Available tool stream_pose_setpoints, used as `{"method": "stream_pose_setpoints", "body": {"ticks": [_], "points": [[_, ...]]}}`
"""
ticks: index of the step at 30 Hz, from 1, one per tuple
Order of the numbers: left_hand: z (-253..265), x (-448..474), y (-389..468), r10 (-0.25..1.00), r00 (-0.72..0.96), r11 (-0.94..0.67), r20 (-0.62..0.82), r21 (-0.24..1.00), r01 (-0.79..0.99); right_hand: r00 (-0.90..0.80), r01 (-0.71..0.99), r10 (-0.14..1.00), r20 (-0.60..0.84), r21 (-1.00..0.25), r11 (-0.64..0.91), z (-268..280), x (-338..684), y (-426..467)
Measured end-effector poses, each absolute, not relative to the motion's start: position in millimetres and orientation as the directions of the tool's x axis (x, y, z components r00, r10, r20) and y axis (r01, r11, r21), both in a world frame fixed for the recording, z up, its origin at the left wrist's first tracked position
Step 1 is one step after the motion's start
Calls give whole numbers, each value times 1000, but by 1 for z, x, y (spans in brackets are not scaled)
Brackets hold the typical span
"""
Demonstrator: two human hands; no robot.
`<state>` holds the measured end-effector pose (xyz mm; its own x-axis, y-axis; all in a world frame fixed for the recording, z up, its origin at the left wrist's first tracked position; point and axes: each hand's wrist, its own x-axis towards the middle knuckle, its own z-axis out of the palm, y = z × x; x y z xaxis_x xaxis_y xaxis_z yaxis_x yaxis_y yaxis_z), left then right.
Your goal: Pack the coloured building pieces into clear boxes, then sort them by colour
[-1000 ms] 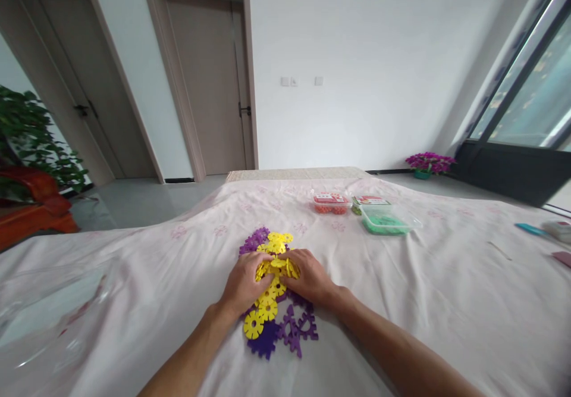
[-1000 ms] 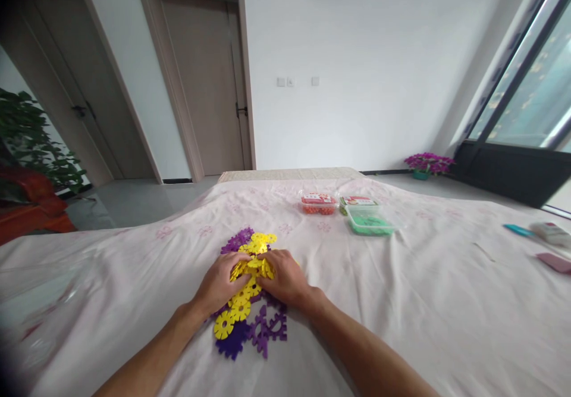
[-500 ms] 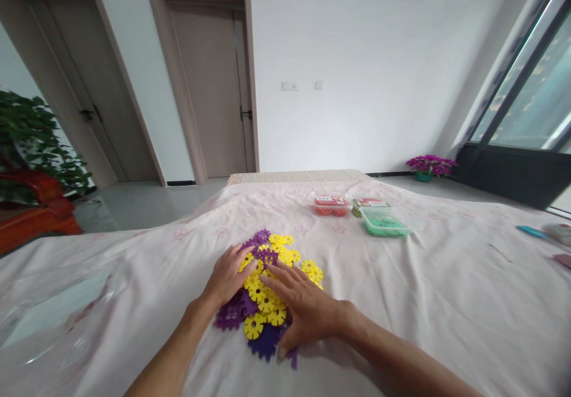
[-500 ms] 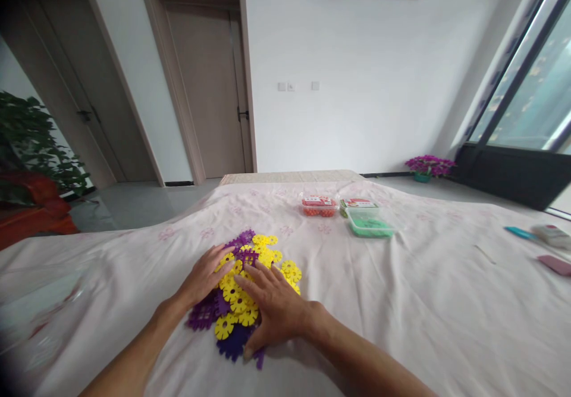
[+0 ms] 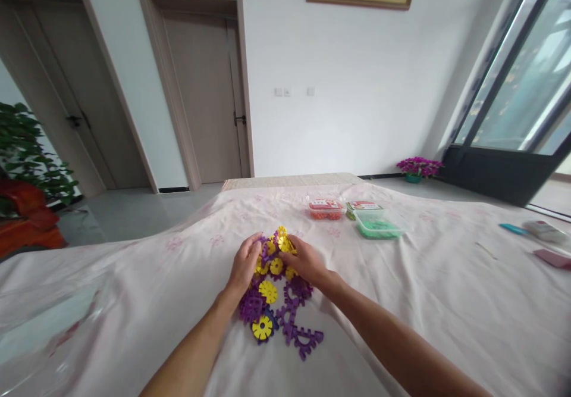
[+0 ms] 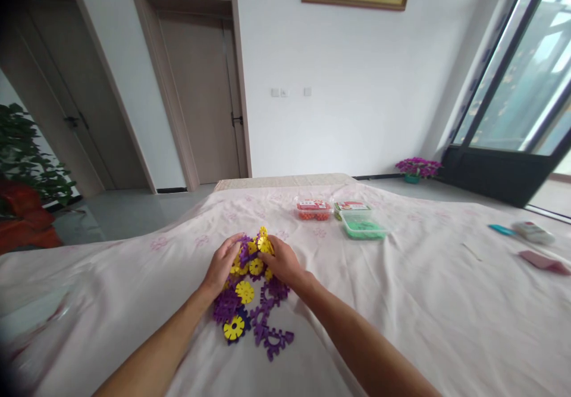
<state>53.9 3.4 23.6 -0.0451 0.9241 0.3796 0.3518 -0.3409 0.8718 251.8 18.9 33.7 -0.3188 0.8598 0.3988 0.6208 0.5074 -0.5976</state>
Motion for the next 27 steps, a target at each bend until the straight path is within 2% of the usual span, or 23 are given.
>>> {"method": "stream_pose_setpoints", "body": {"ticks": [3, 5, 6, 8, 10, 12, 15, 18, 21, 24, 27], "points": [[35, 63, -18, 897, 204, -435, 391, 709, 555, -417, 529, 798, 435, -597, 603, 44, 273, 38], [39, 71, -35, 851, 361, -521, 380, 529, 670, -457, 578, 774, 439, -515, 633, 52, 299, 50], [39, 75, -43, 832, 411, -550, 371, 456, 700, -421, 656, 796, 436, -459, 599, 55, 314, 55], [36, 84, -53, 812, 453, -573, 368, 353, 740, -222, 861, 842, 493, -306, 406, 61, 348, 65], [31, 91, -55, 809, 442, -563, 387, 293, 773, -8, 980, 842, 540, -163, 114, 64, 381, 72], [25, 94, -50, 821, 392, -518, 416, 252, 817, 96, 995, 845, 526, -44, -86, 64, 409, 77], [18, 92, -40, 847, 304, -428, 436, 218, 877, 130, 978, 894, 428, 91, -186, 61, 439, 79], [13, 86, -35, 863, 272, -393, 425, 228, 891, 69, 977, 920, 386, 162, -142, 58, 449, 74], [11, 82, -33, 862, 258, -398, 437, 268, 877, -41, 983, 899, 436, 178, -41, 61, 438, 60], [12, 83, -33, 830, 241, -443, 503, 332, 833, -126, 992, 831, 541, 80, 98, 72, 405, 41], [14, 86, -33, 787, 198, -502, 584, 421, 756, -181, 940, 756, 629, -115, 320, 82, 354, 17]]}}
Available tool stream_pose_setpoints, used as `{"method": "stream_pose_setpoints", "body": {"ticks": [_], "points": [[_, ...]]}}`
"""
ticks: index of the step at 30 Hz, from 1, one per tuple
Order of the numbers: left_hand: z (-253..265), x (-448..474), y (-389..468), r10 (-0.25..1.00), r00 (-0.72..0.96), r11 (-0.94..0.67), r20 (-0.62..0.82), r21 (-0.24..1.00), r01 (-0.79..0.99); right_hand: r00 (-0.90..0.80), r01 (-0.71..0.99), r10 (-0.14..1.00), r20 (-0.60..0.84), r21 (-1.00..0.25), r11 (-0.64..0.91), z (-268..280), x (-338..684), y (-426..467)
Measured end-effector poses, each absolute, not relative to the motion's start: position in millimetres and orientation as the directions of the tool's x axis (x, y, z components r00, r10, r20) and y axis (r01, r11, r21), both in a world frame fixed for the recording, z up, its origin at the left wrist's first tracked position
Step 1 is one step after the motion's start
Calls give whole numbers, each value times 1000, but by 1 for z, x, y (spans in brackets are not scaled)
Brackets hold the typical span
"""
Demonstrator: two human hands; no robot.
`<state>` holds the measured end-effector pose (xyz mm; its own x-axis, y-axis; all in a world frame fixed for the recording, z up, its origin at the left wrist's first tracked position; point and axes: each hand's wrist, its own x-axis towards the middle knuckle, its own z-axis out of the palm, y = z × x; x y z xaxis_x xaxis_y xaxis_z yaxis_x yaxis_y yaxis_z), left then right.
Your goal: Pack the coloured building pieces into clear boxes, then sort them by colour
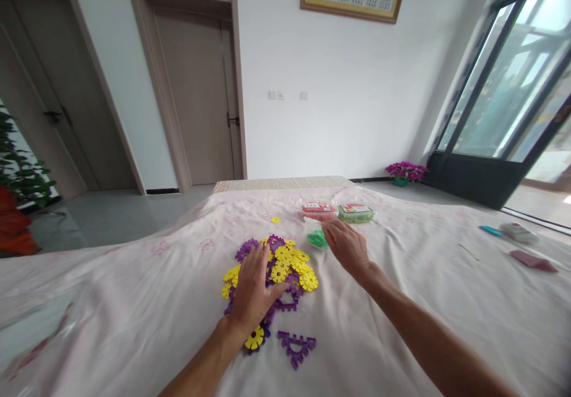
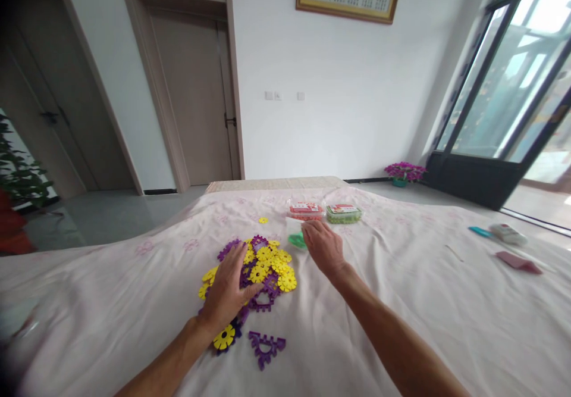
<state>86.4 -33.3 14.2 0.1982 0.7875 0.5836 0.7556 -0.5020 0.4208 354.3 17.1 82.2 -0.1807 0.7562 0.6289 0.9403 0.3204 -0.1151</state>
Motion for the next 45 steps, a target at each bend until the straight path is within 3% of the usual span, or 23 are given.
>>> {"method": "stream_pose_setpoints", "body": {"ticks": [5, 10, 13, 18, 21, 32, 45], "points": [[20, 92, -36, 784, 18, -459, 621, 559, 691, -325, 692, 693, 643, -338, 638, 80, 270, -21], [21, 86, -33, 825, -182, -327, 535, 714, 619, -446, 618, 654, 611, -318, 719, 68, 230, -43], [17, 82, -30, 790, -120, -376, 601, 631, 679, -445, 713, 703, 555, -256, 653, 72, 224, -48], [11, 85, -29, 587, 79, -552, 806, 328, 767, -368, 839, 801, 473, -203, 505, 90, 222, -50], [12, 88, -30, 530, 118, -574, 840, 252, 779, -388, 847, 826, 410, -195, 494, 96, 222, -51], [13, 81, -32, 540, 199, -585, 818, 194, 788, -365, 740, 804, 469, -379, 556, 85, 229, -48], [7, 75, -28, 534, 219, -622, 817, 204, 756, -414, 573, 754, 510, -497, 652, 83, 233, -42]]}}
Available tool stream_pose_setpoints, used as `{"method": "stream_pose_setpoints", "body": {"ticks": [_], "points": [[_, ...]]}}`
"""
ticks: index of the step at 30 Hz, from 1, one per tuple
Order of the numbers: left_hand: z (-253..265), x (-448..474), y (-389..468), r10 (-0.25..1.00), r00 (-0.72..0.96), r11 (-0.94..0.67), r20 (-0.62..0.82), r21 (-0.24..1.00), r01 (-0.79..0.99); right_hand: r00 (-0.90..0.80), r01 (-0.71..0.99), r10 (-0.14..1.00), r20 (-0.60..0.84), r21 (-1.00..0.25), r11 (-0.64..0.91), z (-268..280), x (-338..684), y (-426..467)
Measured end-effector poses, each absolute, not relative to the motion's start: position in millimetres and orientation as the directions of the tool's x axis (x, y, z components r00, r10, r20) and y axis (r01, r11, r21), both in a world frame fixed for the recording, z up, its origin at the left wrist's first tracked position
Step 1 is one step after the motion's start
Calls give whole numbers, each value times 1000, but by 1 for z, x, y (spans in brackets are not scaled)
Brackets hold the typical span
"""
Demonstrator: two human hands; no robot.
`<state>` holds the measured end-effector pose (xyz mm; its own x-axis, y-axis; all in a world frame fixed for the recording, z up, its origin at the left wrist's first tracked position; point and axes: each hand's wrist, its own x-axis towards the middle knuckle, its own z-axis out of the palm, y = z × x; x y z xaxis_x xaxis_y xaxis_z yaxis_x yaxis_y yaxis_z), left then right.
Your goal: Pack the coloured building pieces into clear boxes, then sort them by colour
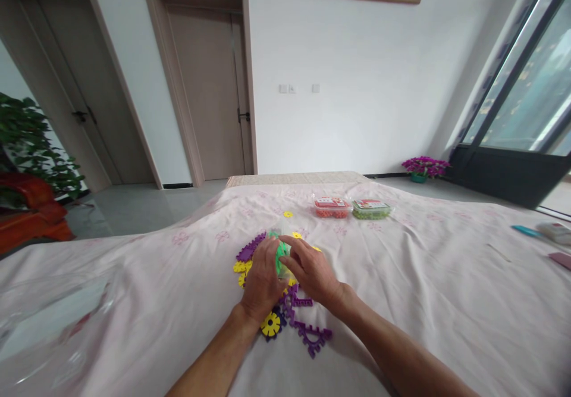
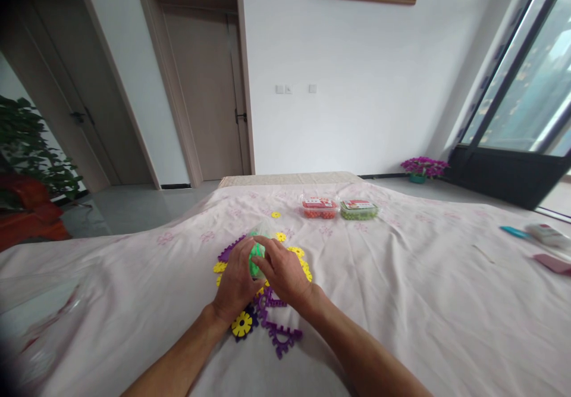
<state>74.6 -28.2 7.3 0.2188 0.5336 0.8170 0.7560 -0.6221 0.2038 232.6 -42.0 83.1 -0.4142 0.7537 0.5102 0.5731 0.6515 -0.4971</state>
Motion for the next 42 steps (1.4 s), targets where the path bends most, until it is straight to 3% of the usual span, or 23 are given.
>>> {"method": "stream_pose_setpoints", "body": {"ticks": [9, 17, 24, 31, 42], "points": [[10, 73, -29, 526, 193, -629, 828, 226, 744, -352, 601, 780, 517, -514, 612, 85, 235, -42], [15, 77, -33, 545, 142, -616, 827, 279, 737, -304, 783, 827, 473, -370, 500, 83, 231, -43], [21, 79, -36, 561, 127, -608, 818, 303, 734, -328, 885, 899, 291, -237, 400, 91, 231, -47], [23, 80, -37, 538, 145, -621, 831, 273, 735, -315, 908, 920, 233, -208, 364, 93, 230, -46], [18, 78, -34, 537, 139, -625, 832, 282, 728, -315, 885, 902, 295, -250, 392, 88, 238, -37]]}}
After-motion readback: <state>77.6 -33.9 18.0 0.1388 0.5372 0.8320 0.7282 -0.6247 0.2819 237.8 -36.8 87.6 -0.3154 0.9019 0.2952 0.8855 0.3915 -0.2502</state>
